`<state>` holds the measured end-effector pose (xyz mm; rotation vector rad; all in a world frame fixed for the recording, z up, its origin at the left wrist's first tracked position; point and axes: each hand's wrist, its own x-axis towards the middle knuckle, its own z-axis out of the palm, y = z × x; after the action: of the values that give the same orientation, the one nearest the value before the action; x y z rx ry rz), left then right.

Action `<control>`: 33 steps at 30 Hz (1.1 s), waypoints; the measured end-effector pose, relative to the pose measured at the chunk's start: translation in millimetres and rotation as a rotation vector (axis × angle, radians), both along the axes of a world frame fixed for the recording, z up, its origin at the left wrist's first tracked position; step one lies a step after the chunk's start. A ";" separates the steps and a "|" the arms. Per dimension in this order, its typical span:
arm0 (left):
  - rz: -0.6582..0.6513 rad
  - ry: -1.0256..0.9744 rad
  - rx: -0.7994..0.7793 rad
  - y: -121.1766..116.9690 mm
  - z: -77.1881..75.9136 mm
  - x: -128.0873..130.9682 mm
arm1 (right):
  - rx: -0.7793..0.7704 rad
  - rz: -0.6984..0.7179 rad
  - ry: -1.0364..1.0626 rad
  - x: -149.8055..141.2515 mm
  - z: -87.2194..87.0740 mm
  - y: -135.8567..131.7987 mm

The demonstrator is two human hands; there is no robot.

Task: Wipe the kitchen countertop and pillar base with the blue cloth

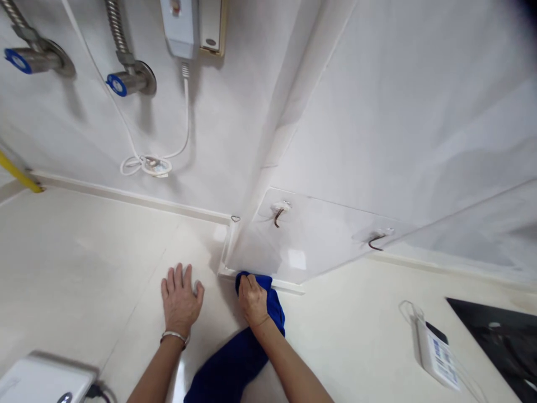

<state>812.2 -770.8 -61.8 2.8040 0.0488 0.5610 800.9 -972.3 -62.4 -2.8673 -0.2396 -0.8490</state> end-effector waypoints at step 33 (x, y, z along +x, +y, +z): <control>-0.004 0.030 -0.063 0.6 -1.1 -1.5 | -0.152 0.391 0.129 22.0 24.5 -27.0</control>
<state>810.8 -770.3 -62.9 2.7506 0.0657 0.5078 822.9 -999.3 -37.9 -2.8458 -0.8476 -0.5910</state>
